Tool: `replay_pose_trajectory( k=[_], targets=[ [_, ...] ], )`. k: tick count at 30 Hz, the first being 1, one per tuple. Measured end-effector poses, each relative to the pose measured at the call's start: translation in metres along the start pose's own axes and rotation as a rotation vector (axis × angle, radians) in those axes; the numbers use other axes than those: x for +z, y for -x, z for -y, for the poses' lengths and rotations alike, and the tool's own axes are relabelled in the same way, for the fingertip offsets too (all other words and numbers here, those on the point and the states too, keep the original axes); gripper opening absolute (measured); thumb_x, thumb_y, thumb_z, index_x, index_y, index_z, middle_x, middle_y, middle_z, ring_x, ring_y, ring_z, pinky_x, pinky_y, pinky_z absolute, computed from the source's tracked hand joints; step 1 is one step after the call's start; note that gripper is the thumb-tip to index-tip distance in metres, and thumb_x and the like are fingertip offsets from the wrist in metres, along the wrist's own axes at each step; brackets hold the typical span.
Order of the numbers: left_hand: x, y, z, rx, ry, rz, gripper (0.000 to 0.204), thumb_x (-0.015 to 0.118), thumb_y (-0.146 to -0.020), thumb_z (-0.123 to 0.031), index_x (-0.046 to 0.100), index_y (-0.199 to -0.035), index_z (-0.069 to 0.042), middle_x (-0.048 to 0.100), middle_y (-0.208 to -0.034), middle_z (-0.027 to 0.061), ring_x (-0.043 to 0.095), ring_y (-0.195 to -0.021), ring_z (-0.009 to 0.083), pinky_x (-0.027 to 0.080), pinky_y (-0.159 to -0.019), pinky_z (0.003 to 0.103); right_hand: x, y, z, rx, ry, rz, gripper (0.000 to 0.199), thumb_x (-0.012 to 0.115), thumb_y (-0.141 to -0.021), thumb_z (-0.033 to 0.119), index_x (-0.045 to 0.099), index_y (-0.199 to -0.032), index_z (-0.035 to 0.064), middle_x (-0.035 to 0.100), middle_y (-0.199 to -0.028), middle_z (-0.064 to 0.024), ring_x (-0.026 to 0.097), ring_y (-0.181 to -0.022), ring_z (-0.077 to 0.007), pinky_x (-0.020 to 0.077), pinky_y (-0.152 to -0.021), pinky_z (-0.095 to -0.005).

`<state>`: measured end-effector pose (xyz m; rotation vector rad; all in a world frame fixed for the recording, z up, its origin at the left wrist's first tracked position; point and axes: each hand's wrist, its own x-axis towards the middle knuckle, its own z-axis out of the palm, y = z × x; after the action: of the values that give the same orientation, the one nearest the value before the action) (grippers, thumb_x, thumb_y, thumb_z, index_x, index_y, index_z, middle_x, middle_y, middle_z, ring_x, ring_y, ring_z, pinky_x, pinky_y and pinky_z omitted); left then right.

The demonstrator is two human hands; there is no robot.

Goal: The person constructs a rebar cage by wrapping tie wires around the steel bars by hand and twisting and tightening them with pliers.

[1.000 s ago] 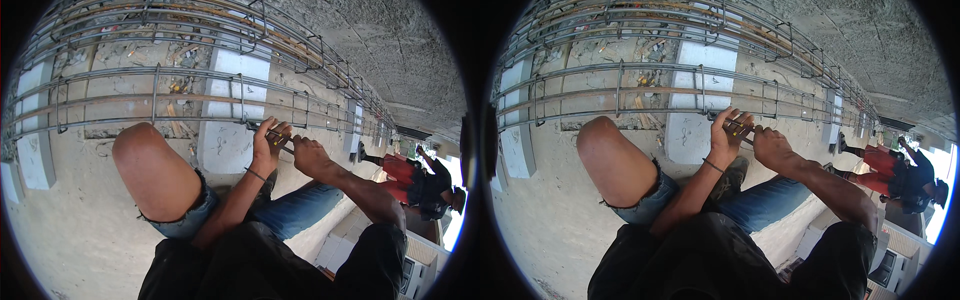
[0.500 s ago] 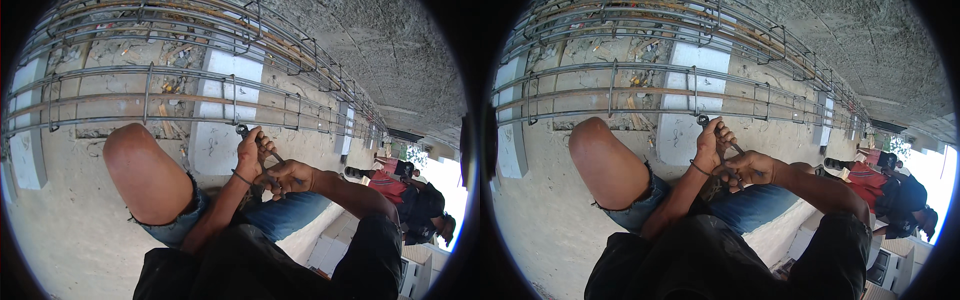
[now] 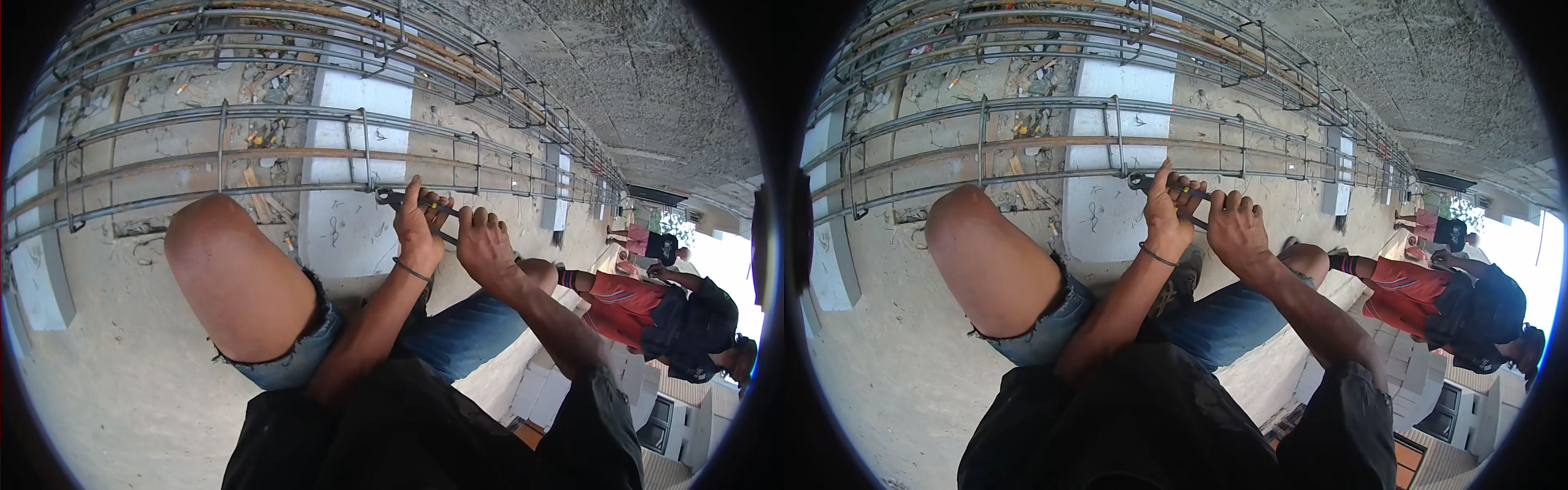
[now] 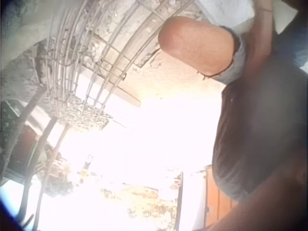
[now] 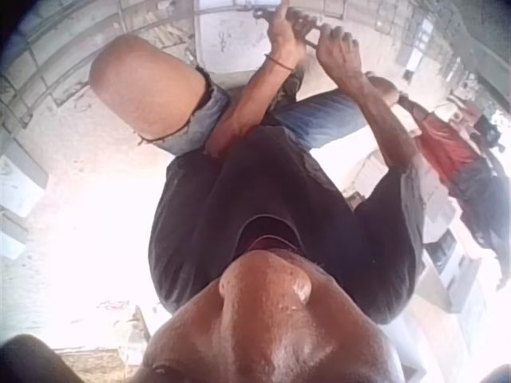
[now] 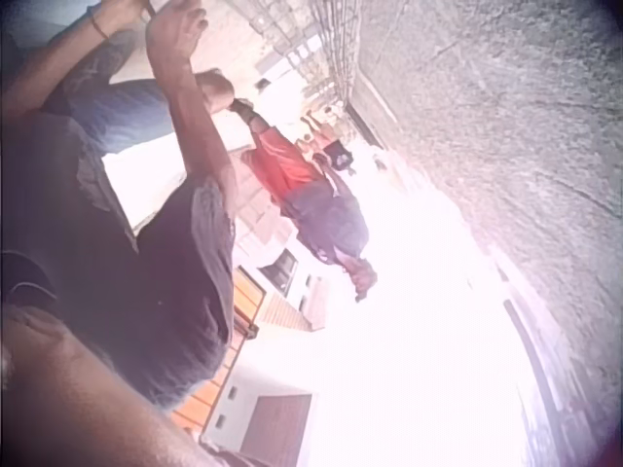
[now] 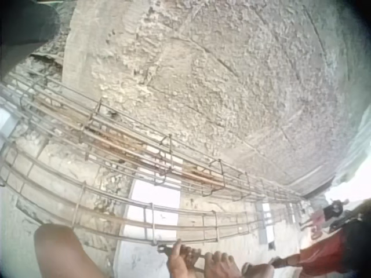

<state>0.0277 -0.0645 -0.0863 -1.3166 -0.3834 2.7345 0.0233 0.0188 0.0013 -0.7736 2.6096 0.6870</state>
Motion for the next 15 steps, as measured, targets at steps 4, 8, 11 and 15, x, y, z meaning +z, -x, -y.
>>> replay_pose_trajectory(
  k=[4,8,11,15],
  targets=[
    [-0.004,0.011,-0.005,-0.024,-0.111,-0.113,0.026,0.064,-0.079,-0.029,0.047,-0.072,-0.009,0.050,-0.062,0.0031,0.053,-0.055,0.0166,0.053,-0.061,0.034,-0.013,0.024,0.012,-0.022,-0.328,0.073,0.030,0.059,-0.082,0.020,0.051,-0.098,-0.0045,0.055,-0.088,-0.0192,0.061,-0.081,-0.0300,0.0494,-0.067,-0.0461],
    [-0.006,0.018,-0.023,-0.094,-0.143,-0.038,0.022,0.058,-0.077,-0.027,0.046,-0.069,-0.010,0.049,-0.059,0.0022,0.052,-0.054,0.0174,0.052,-0.059,0.034,-0.047,-0.011,-0.017,0.089,-1.046,1.002,0.034,0.059,-0.087,0.025,0.055,-0.100,-0.0058,0.059,-0.093,-0.0188,0.062,-0.083,-0.0254,0.0509,-0.069,-0.0455],
    [-0.013,0.017,-0.025,-0.163,-0.160,0.051,0.022,0.057,-0.079,-0.028,0.046,-0.068,-0.012,0.047,-0.059,0.0010,0.052,-0.055,0.0168,0.051,-0.062,0.033,-0.033,-0.004,-0.003,0.494,-1.832,1.354,0.031,0.054,-0.092,0.024,0.057,-0.102,-0.0052,0.061,-0.083,-0.0109,0.059,-0.070,-0.0189,0.0502,-0.065,-0.0367],
    [-0.020,0.020,-0.029,-0.191,-0.145,0.126,0.019,0.054,-0.080,-0.027,0.049,-0.070,-0.012,0.049,-0.060,0.0007,0.052,-0.057,0.0167,0.050,-0.067,0.034,-0.030,-0.008,0.008,0.272,-1.247,1.094,0.027,0.053,-0.089,0.018,0.055,-0.101,-0.0058,0.058,-0.077,-0.0096,0.057,-0.064,-0.0191,0.0468,-0.059,-0.0356]
  ],
)
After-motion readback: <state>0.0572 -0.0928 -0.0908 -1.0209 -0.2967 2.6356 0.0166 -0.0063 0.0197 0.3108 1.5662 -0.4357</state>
